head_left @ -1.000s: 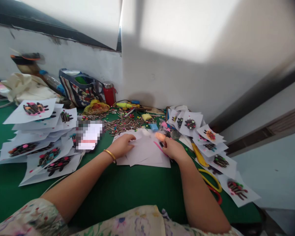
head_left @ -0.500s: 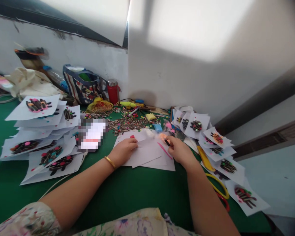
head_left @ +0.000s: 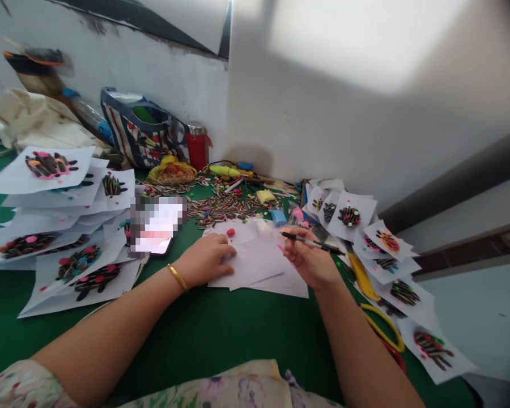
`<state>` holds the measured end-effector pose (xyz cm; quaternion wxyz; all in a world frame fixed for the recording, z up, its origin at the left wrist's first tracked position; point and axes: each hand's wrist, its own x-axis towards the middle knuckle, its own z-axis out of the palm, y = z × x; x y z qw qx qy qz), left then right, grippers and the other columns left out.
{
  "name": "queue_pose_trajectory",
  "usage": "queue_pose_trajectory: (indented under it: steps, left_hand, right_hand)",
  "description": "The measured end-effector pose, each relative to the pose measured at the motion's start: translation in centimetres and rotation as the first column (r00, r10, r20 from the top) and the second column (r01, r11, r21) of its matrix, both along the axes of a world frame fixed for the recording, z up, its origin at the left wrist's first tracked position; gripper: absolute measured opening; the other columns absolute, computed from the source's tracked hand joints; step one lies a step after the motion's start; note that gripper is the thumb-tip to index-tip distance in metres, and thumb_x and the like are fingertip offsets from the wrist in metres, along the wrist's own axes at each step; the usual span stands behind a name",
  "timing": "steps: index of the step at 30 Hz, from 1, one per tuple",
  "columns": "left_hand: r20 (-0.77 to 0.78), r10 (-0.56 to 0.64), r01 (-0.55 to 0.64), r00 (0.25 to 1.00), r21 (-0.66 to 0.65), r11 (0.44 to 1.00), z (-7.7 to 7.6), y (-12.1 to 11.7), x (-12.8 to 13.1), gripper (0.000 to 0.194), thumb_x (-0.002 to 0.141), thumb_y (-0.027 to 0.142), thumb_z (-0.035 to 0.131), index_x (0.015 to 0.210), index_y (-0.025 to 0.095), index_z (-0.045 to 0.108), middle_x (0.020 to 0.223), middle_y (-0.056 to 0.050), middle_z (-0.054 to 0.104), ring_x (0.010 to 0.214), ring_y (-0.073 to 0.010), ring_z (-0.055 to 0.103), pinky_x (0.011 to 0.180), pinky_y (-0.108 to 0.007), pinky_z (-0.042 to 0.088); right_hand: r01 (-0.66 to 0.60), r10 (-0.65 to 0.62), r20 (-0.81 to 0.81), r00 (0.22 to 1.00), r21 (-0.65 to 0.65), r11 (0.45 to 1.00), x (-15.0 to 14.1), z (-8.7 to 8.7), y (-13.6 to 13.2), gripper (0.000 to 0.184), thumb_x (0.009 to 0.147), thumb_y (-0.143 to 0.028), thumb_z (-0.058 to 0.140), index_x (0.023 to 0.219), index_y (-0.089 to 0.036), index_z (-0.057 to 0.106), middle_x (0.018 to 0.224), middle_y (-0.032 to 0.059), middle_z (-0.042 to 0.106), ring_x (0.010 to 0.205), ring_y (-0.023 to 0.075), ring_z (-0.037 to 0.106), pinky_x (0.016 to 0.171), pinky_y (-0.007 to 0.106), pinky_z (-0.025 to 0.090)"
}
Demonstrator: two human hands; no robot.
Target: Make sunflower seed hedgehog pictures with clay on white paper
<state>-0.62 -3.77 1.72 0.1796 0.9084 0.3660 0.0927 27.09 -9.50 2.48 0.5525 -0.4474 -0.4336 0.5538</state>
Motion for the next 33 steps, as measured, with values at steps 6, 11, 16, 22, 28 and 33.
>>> queue_pose_trajectory:
  steps: [6,11,16,22,28,33]
  left_hand:
    - [-0.006,-0.003,0.003,1.000,-0.004,1.000,-0.7,0.3,0.1,0.038,0.077,0.043,0.071,0.110,0.026,0.069,0.100,-0.006,0.062,0.100,-0.0240,0.057,0.087,-0.034,0.041]
    - [0.011,-0.009,0.009,1.000,0.012,1.000,-0.8,0.2,0.1,0.031,0.080,0.039,0.069,0.108,0.026,0.070,0.099,-0.006,0.063,0.099,-0.0237,0.058,0.087,-0.034,0.041]
    - [0.037,-0.006,0.006,0.999,-0.003,1.000,-0.9,0.3,0.0,0.027,0.082,0.034,0.066,0.107,0.026,0.070,0.097,-0.006,0.063,0.099,-0.0234,0.058,0.088,-0.033,0.041]
    - [0.041,0.006,-0.005,0.999,-0.017,1.000,-0.9,0.3,0.1,0.027,0.081,0.033,0.066,0.107,0.025,0.070,0.096,-0.006,0.063,0.097,-0.0234,0.059,0.087,-0.034,0.042]
    - [0.041,0.020,-0.019,0.999,-0.021,1.000,-0.8,0.3,0.1,0.028,0.081,0.029,0.067,0.108,0.023,0.070,0.100,-0.007,0.063,0.101,-0.0248,0.058,0.089,-0.036,0.042]
    - [0.034,0.021,-0.020,0.999,-0.019,1.000,-0.8,0.3,0.1,0.028,0.081,0.029,0.068,0.108,0.023,0.070,0.101,-0.008,0.063,0.102,-0.0252,0.057,0.090,-0.037,0.042]
  right_hand:
    - [-0.062,0.057,0.186,0.981,0.018,0.998,-3.1,-1.5,-0.4,0.029,0.087,-0.050,0.059,0.090,-0.021,0.063,0.059,-0.0032,0.058,0.052,0.0108,0.054,0.051,0.023,0.044]
    - [-0.204,0.204,0.389,0.899,-0.042,0.978,-5.2,-1.6,-1.5,0.027,0.087,-0.038,0.060,0.108,-0.022,0.066,0.089,0.0036,0.072,0.078,0.0163,0.068,0.071,0.030,0.052]
    - [-0.179,0.190,0.588,0.786,-0.078,0.981,-6.3,-1.6,-1.7,0.011,0.082,-0.025,0.058,0.089,-0.021,0.066,0.076,-0.0004,0.068,0.069,0.0143,0.062,0.063,0.025,0.048]
    - [-0.205,0.181,0.679,0.712,-0.046,0.978,-6.7,-2.2,-1.6,0.009,0.082,-0.024,0.055,0.083,-0.021,0.064,0.074,-0.0008,0.067,0.069,0.0148,0.061,0.062,0.025,0.046]
    - [-0.247,0.212,0.693,0.689,-0.050,0.968,-7.1,-1.9,-2.0,0.009,0.083,-0.024,0.055,0.082,-0.021,0.064,0.078,-0.0006,0.068,0.074,0.0154,0.062,0.068,0.026,0.046]
    - [-0.236,0.175,0.721,0.670,-0.015,0.972,-7.3,-1.9,-2.0,0.010,0.084,-0.024,0.056,0.084,-0.021,0.065,0.078,-0.0005,0.067,0.074,0.0153,0.061,0.067,0.026,0.045]
